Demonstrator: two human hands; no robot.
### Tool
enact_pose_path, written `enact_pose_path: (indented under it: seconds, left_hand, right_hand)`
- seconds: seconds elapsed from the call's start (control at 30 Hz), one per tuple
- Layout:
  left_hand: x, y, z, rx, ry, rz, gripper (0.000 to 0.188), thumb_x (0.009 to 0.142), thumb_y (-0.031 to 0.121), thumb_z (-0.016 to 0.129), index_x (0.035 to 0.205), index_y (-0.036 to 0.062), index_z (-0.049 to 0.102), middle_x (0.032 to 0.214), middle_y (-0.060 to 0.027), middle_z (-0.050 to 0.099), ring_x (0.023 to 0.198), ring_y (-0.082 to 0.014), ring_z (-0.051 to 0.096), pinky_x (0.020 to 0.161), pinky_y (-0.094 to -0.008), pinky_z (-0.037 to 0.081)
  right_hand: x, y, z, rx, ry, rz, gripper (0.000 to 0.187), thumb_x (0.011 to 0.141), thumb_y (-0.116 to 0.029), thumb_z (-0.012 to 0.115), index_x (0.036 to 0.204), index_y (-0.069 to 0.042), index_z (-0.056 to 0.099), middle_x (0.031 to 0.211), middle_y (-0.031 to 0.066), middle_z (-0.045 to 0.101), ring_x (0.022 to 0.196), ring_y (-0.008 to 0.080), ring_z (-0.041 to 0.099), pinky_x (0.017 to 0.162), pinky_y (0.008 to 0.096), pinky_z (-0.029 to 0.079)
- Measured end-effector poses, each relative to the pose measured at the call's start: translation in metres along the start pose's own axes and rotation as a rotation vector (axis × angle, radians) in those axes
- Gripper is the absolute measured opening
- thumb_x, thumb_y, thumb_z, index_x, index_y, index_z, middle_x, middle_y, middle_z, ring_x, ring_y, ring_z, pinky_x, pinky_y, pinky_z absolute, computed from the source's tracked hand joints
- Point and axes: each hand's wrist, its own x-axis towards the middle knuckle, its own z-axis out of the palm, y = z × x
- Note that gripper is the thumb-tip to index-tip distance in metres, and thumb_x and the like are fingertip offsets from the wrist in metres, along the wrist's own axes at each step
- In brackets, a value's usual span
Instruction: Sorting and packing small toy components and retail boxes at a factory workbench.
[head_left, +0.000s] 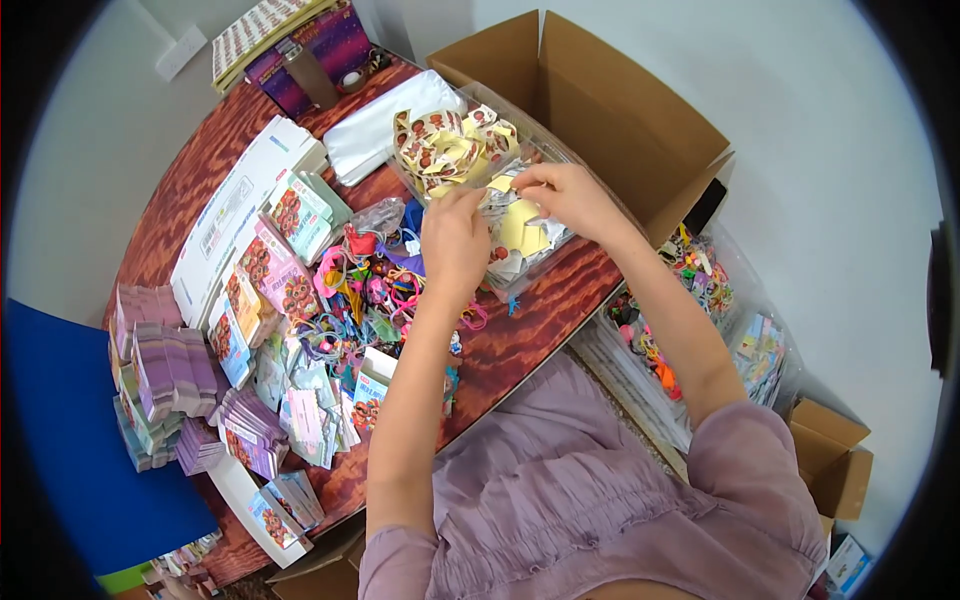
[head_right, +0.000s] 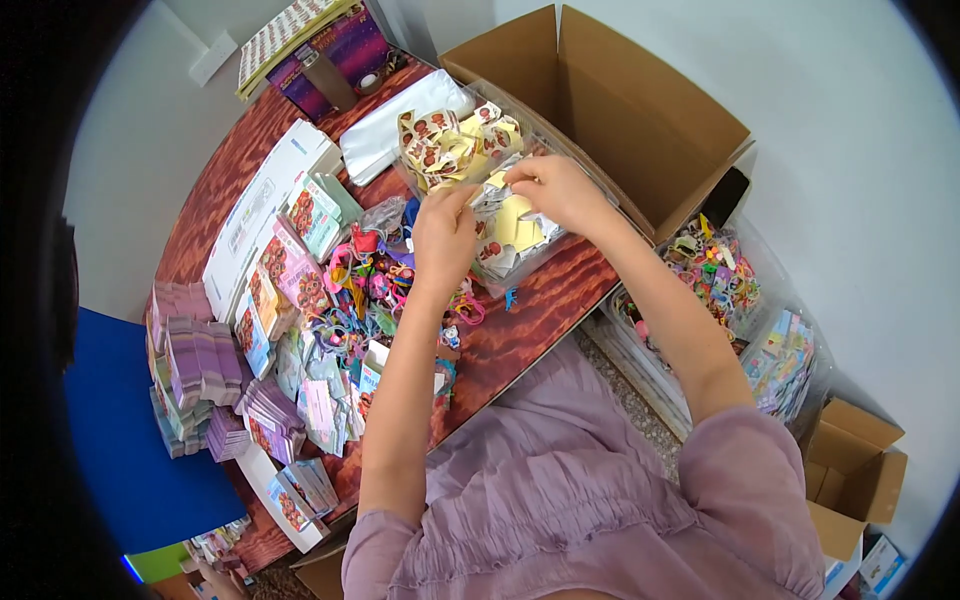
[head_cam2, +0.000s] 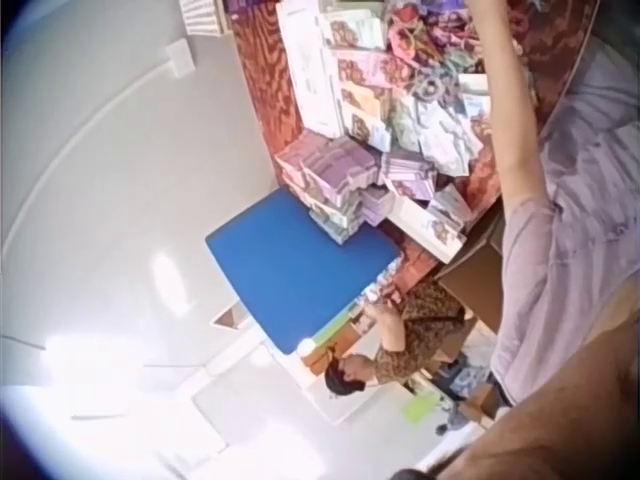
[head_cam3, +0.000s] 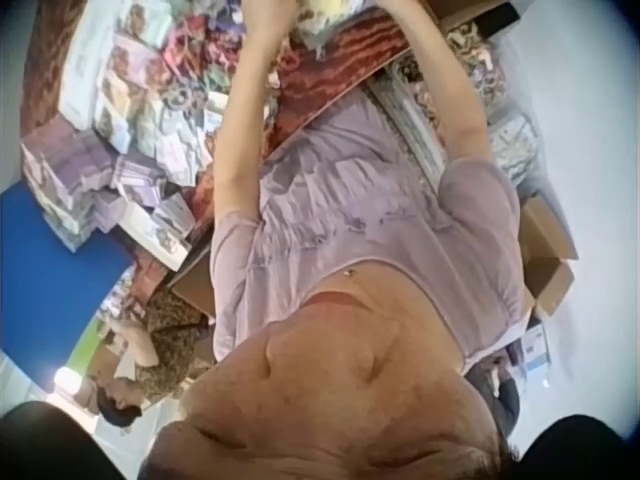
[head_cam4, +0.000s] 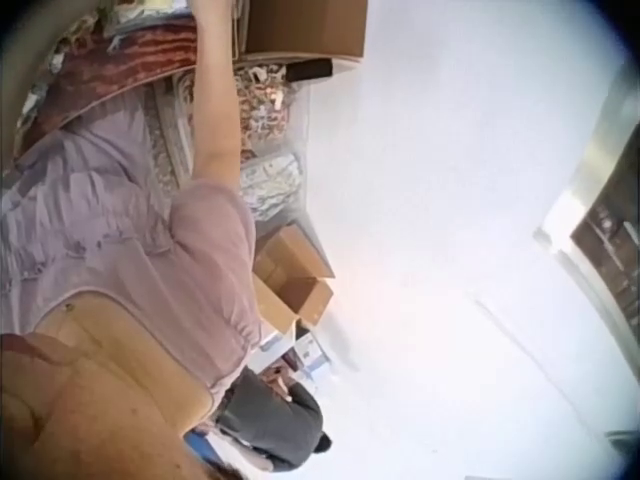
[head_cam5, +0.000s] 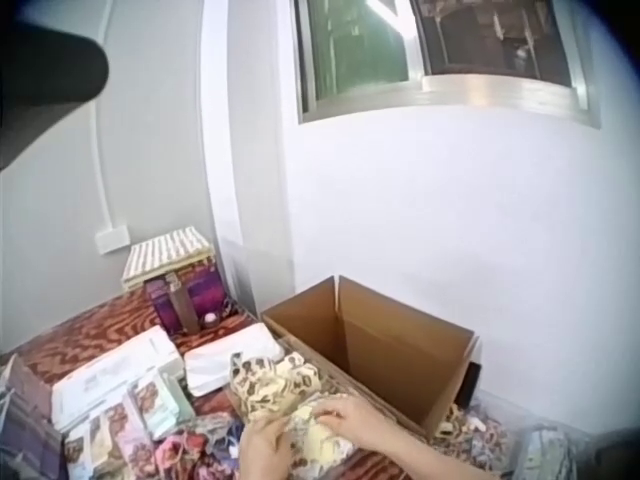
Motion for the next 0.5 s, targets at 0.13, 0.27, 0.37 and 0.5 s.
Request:
enact_pose_path:
  seconds: [0.13,0.27,0.37,0.5]
  left_hand:
    - [-0.005,0.001,-0.019,-0.033,-0.005,-0.021,0.023,0.087,0.003,0.057,0.106,-0.0020,0.070,0.105,-0.0164,0.068,0.101,-0.0357,0.060,0.088,-0.0425,0.049]
    - [-0.010,0.009,-0.025,-0.109,-0.076,-0.099,0.025,0.088,0.004,0.057,0.109,-0.0020,0.068,0.104,-0.0174,0.067,0.102,-0.0363,0.062,0.088,-0.0423,0.049]
    - [-0.023,0.019,-0.048,-0.189,-0.134,-0.091,0.023,0.092,0.005,0.060,0.113,0.0000,0.067,0.099,-0.0138,0.067,0.087,-0.0247,0.065,0.078,-0.0334,0.051]
    - [-0.056,0.033,-0.104,-0.225,-0.160,-0.221,0.024,0.091,0.003,0.061,0.114,-0.0005,0.067,0.097,-0.0102,0.067,0.087,-0.0175,0.065,0.078,-0.0301,0.050]
  right_hand:
    - [-0.022,0.003,-0.021,-0.416,0.169,-0.148,0.012,0.082,-0.010,0.069,0.093,-0.006,0.070,0.091,0.0100,0.066,0.083,0.0290,0.065,0.074,0.0368,0.050]
    - [-0.038,0.012,-0.004,-0.588,0.124,-0.194,0.014,0.081,-0.013,0.070,0.089,-0.005,0.062,0.086,0.0123,0.062,0.086,0.0346,0.063,0.075,0.0426,0.049]
    - [-0.029,0.022,-0.006,-0.504,0.136,-0.226,0.015,0.082,-0.012,0.068,0.095,-0.006,0.063,0.083,0.0110,0.062,0.078,0.0288,0.063,0.071,0.0403,0.049]
    - [-0.021,0.013,-0.021,-0.314,0.094,-0.063,0.015,0.084,-0.009,0.065,0.099,-0.006,0.064,0.080,0.0078,0.063,0.069,0.0181,0.061,0.065,0.0350,0.049]
